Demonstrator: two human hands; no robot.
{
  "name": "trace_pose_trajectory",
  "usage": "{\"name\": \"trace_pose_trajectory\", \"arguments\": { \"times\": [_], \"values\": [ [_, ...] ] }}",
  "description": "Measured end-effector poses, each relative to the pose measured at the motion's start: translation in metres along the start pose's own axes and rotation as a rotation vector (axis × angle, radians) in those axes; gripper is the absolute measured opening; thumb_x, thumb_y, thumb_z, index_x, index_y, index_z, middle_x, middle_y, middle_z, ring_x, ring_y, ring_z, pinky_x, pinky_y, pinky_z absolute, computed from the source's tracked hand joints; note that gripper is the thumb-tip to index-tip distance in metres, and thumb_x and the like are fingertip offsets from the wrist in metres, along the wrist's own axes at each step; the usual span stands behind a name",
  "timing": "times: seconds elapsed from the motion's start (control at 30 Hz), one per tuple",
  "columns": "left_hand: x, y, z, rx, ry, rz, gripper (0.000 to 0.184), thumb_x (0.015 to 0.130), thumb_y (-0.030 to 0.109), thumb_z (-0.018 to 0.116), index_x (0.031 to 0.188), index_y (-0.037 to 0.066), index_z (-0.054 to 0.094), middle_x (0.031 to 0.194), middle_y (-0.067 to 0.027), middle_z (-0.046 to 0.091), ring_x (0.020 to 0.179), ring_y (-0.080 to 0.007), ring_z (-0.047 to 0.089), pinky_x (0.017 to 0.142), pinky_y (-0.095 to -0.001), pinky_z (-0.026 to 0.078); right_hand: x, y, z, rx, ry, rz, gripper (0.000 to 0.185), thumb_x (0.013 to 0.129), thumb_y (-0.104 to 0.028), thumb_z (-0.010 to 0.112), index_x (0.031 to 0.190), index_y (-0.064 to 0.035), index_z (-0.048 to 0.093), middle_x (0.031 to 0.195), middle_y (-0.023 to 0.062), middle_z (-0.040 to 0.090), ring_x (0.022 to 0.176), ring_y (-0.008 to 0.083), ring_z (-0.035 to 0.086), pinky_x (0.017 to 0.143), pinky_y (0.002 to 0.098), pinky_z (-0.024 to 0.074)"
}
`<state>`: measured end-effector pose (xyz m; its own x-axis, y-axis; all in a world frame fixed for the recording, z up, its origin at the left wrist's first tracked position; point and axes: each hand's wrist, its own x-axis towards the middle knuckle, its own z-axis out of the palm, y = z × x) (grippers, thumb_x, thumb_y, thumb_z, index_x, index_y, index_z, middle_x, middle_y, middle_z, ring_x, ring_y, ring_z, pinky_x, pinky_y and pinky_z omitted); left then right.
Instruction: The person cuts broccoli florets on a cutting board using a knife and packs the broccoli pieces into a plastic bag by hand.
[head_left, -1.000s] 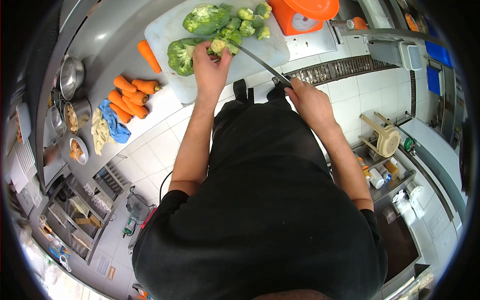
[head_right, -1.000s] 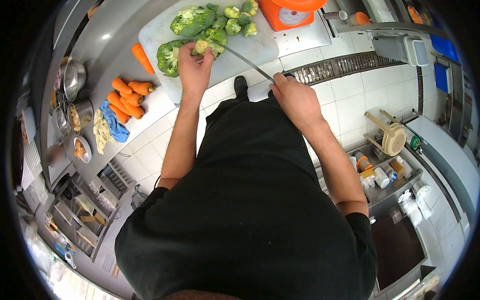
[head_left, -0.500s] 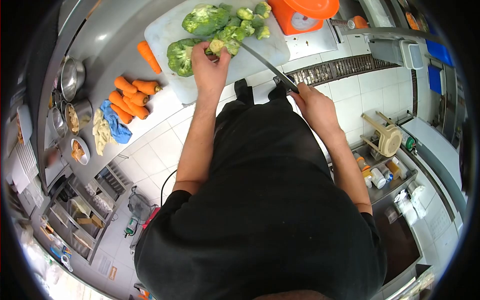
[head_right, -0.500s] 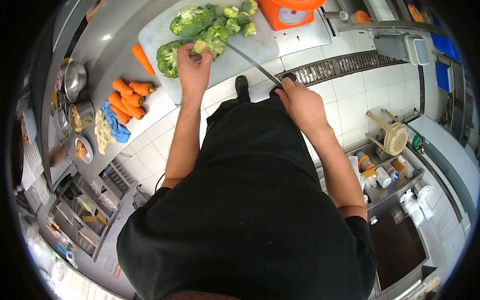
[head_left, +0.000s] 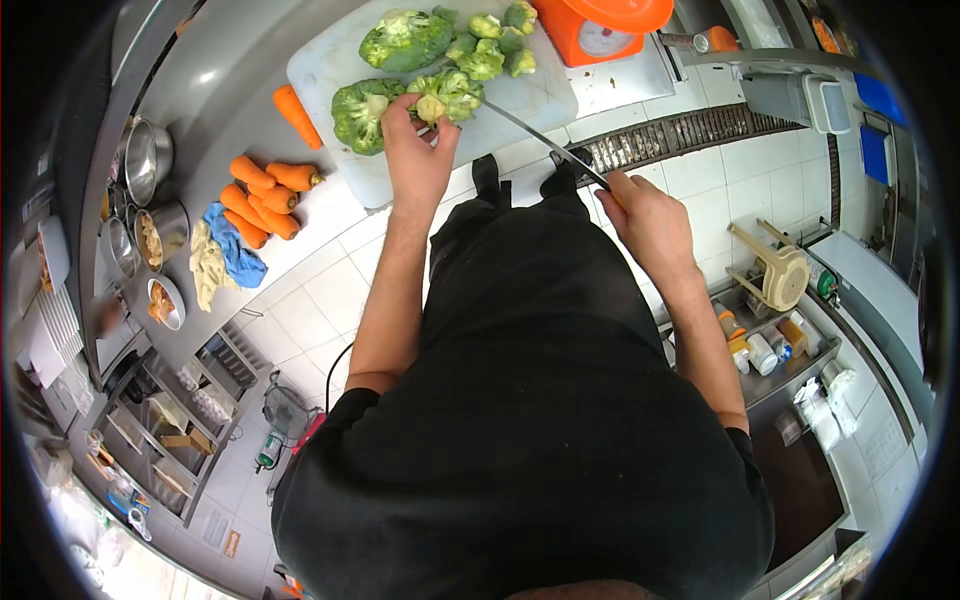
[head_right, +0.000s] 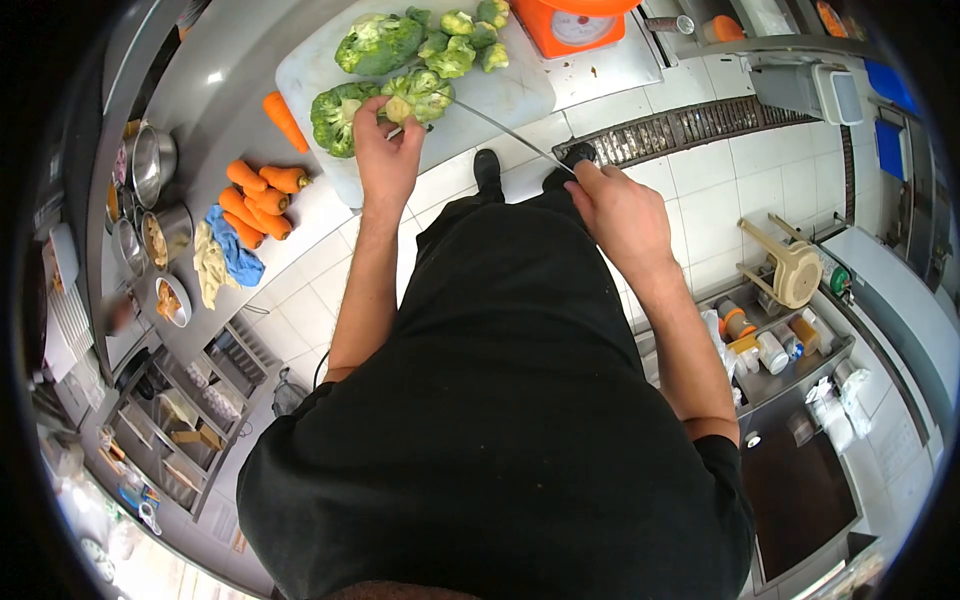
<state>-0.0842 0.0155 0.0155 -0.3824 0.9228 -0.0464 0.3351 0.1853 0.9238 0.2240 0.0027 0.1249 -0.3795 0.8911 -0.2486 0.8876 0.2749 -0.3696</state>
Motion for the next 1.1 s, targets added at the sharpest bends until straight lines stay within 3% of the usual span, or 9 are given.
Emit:
{"name": "trace_pose_trajectory", "arguments": {
  "times": [0.3, 0.8, 1.1],
  "values": [
    [-0.003, -0.005, -0.004, 0.007, -0.051, 0.02, 0.055, 0.091, 0.003, 0.076, 0.14, -0.003, 0.052, 0.134, -0.0193, 0.053, 0.11, -0.0287, 0.069, 0.092, -0.0394, 0.066, 0.005, -0.001, -0.001, 0.003, -0.046, -0.045, 0.023, 0.105, -0.029, 0.068, 0.099, -0.0095, 0.06, 0.084, 0.0143, 0.068, 0.079, 0.0426, 0.07, 0.068, 0.0535, 0.0571],
    [-0.003, 0.003, -0.001, 0.129, -0.05, 0.133, 0.053, 0.09, 0.003, 0.078, 0.137, -0.004, 0.055, 0.131, -0.0209, 0.057, 0.108, -0.0296, 0.071, 0.088, -0.0396, 0.067, 0.03, -0.028, -0.004, -0.105, -0.119, -0.051, 0.02, 0.108, -0.026, 0.062, 0.108, -0.0061, 0.062, 0.089, 0.0181, 0.072, 0.085, 0.0406, 0.074, 0.074, 0.0532, 0.0588],
    [0.002, 0.003, -0.003, -0.069, 0.042, -0.088, 0.044, 0.097, 0.013, 0.079, 0.126, -0.01, 0.054, 0.123, -0.0202, 0.064, 0.093, -0.0226, 0.074, 0.081, -0.0356, 0.065, 0.022, -0.018, -0.021, -0.028, -0.086, -0.051, 0.022, 0.107, -0.028, 0.064, 0.108, -0.0056, 0.062, 0.092, 0.0169, 0.074, 0.087, 0.0412, 0.074, 0.076, 0.0539, 0.0579]
  ]
}}
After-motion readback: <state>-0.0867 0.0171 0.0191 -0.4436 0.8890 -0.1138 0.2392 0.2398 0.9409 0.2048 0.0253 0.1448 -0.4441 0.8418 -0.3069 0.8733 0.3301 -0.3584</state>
